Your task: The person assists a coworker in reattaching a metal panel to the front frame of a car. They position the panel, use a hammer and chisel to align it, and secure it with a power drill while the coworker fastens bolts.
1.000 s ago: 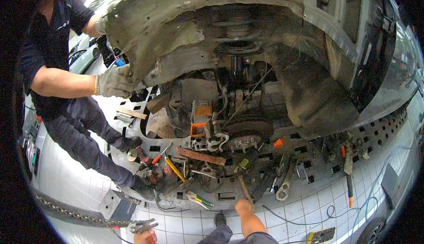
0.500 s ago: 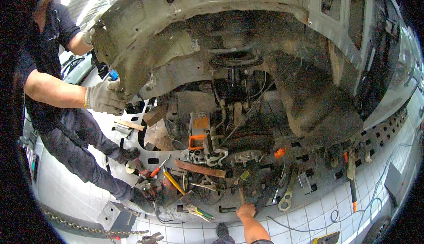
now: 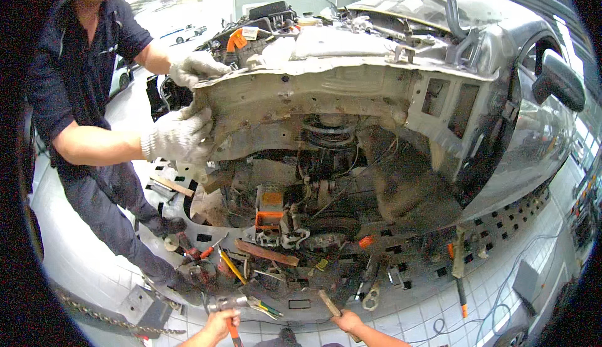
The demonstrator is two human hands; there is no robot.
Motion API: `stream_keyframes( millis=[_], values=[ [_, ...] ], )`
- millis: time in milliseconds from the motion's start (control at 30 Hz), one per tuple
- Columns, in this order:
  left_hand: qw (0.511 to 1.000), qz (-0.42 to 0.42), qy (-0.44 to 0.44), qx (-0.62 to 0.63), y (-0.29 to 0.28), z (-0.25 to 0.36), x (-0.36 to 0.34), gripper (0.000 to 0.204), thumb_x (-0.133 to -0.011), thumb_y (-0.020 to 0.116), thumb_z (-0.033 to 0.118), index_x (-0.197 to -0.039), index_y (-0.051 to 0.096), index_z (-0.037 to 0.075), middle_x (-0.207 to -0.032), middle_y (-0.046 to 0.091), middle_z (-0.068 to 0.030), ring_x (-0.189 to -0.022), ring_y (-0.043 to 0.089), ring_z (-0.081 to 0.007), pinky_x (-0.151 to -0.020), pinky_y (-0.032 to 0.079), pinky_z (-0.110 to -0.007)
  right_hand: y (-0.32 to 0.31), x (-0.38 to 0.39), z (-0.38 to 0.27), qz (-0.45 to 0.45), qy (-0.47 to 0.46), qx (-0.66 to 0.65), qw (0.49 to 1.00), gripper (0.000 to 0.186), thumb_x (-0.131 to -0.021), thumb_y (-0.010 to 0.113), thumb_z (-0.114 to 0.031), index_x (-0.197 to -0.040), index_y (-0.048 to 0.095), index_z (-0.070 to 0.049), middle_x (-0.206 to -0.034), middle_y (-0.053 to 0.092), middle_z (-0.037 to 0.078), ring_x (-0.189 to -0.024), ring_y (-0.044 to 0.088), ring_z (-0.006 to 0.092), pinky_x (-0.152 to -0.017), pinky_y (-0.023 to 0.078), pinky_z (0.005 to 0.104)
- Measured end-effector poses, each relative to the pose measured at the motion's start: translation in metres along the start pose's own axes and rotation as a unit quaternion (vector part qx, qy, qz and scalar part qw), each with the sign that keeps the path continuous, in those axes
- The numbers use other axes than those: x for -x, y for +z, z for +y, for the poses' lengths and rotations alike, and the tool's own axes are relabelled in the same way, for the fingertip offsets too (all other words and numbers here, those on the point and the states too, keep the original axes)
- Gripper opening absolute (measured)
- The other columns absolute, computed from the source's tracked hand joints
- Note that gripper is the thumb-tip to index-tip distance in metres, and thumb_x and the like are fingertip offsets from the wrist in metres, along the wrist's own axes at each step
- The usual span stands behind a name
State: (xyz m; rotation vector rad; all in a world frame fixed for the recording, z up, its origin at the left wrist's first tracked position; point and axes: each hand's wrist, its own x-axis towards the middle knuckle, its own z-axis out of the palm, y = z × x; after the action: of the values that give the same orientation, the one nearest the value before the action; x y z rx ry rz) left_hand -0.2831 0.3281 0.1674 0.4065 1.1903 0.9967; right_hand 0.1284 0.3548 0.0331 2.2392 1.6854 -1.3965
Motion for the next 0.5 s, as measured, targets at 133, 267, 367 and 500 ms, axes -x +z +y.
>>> stream_keyframes(
  millis=[133, 267, 367, 500],
  values=[
    [0.999, -0.038, 0.006, -0.036, 0.043, 0.016, -0.014, 0.017, -0.083, 0.064, 0.01, -0.071, 0.052, 0.005, -0.064, 0.052, -0.0034, -0.056, 0.051, -0.0164, -0.055, 0.042, -0.029, -0.103, 0.094, -0.053, 0.087, -0.094, 0.037, 0.991, 0.05, -0.078, 0.066, -0.045, -0.106, 0.062, -0.004, -0.09, 0.067, 0.021, -0.085, 0.066, 0.0373, -0.076, 0.052, 0.0441],
    [0.998, -0.059, 0.035, -0.003, 0.101, 0.035, -0.004, 0.018, -0.082, 0.064, 0.009, -0.069, 0.052, 0.007, -0.062, 0.05, -0.0028, -0.055, 0.049, -0.0157, -0.055, 0.041, -0.029, -0.187, 0.164, -0.118, 0.273, -0.262, 0.007, 0.926, 0.043, -0.077, 0.071, -0.034, -0.106, 0.061, -0.004, -0.088, 0.067, 0.02, -0.081, 0.067, 0.0368, -0.073, 0.053, 0.043],
    [0.996, -0.066, 0.06, -0.022, 0.122, 0.027, -0.001, 0.021, -0.082, 0.065, 0.012, -0.067, 0.052, 0.007, -0.06, 0.05, -0.0019, -0.054, 0.048, -0.0152, -0.054, 0.04, -0.03, -0.24, 0.196, -0.145, 0.153, -0.236, -0.004, 0.96, 0.038, -0.081, 0.072, -0.03, -0.106, 0.062, -0.003, -0.087, 0.068, 0.014, -0.08, 0.066, 0.0244, -0.073, 0.051, 0.034],
    [0.992, -0.084, 0.095, -0.023, 0.151, 0.036, 0.017, 0.016, -0.081, 0.067, 0.011, -0.071, 0.055, 0.007, -0.062, 0.053, -0.0017, -0.056, 0.051, -0.0136, -0.054, 0.042, -0.028, -0.246, 0.203, -0.111, -0.044, -0.207, -0.09, 0.973, 0.031, -0.085, 0.07, -0.032, -0.1, 0.065, -0.006, -0.08, 0.064, 0.005, -0.075, 0.057, 0.0108, -0.071, 0.048, 0.03]
  ],
)
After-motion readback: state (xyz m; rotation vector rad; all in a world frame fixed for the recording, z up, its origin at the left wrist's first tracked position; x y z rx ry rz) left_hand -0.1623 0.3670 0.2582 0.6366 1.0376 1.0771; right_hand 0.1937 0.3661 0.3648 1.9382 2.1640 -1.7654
